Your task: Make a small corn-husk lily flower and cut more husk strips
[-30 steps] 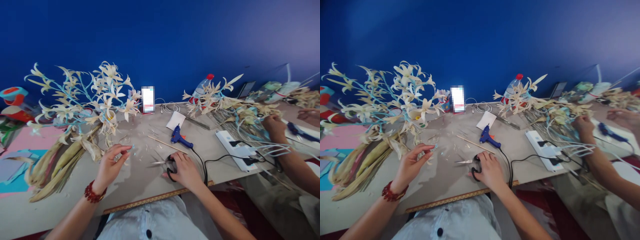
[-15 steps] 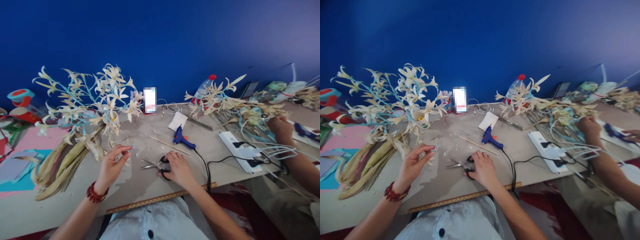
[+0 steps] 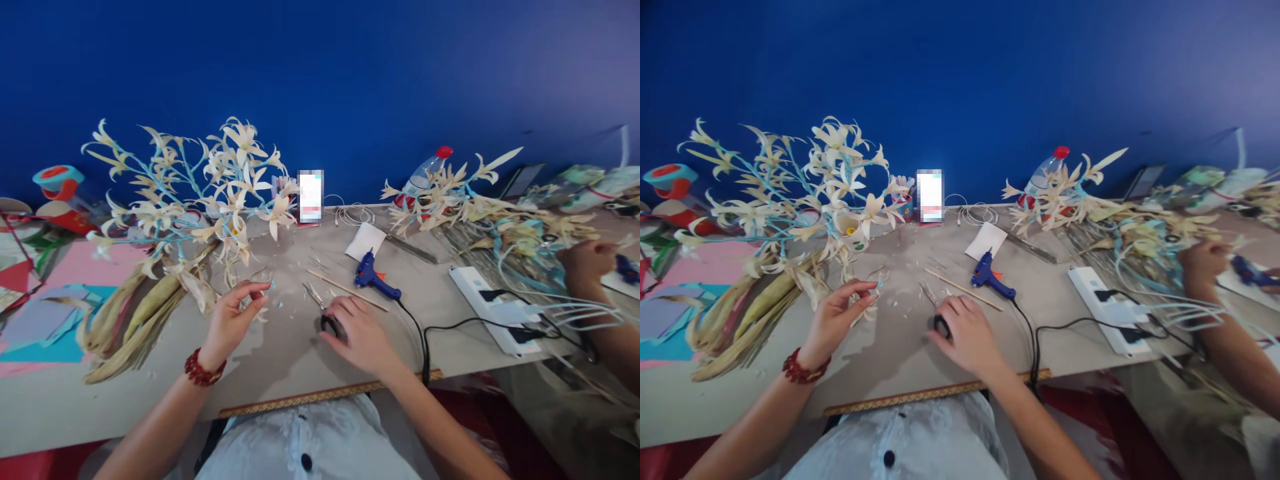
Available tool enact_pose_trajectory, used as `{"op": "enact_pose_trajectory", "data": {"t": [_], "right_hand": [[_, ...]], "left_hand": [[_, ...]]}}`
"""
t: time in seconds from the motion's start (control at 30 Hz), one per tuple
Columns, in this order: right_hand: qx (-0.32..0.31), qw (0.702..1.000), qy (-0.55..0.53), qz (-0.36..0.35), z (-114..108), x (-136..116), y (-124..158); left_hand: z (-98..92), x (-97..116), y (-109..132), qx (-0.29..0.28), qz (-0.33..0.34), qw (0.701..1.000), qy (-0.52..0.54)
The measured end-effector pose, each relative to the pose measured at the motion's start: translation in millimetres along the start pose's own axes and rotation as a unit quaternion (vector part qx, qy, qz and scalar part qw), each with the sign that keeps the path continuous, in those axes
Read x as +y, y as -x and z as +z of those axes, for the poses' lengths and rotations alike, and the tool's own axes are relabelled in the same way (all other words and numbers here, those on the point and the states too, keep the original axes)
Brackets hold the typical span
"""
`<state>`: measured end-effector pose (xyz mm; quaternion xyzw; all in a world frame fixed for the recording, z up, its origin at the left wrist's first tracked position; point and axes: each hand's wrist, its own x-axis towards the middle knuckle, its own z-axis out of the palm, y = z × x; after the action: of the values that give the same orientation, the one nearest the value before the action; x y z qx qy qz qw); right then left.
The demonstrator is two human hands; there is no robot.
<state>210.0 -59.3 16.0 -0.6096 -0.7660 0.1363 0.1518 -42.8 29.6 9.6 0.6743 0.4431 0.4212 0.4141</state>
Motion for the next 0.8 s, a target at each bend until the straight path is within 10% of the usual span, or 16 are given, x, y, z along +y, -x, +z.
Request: {"op": "enact_pose_trajectory", "data": {"t": [0.37,0.8], "right_hand": [[-0.025,0.994,0.068,-0.083,65.2,-16.3,-2.5],[0.062,0.996,-0.009,-0.061,22.0,3.6,-26.0]], "left_hand": [[-0.9,-2.1,-1.6,-0.007,0.004,1.000,0.020],[4.5,-2.3,1.8,-0.016,-0.056,0.995,0.077]]}}
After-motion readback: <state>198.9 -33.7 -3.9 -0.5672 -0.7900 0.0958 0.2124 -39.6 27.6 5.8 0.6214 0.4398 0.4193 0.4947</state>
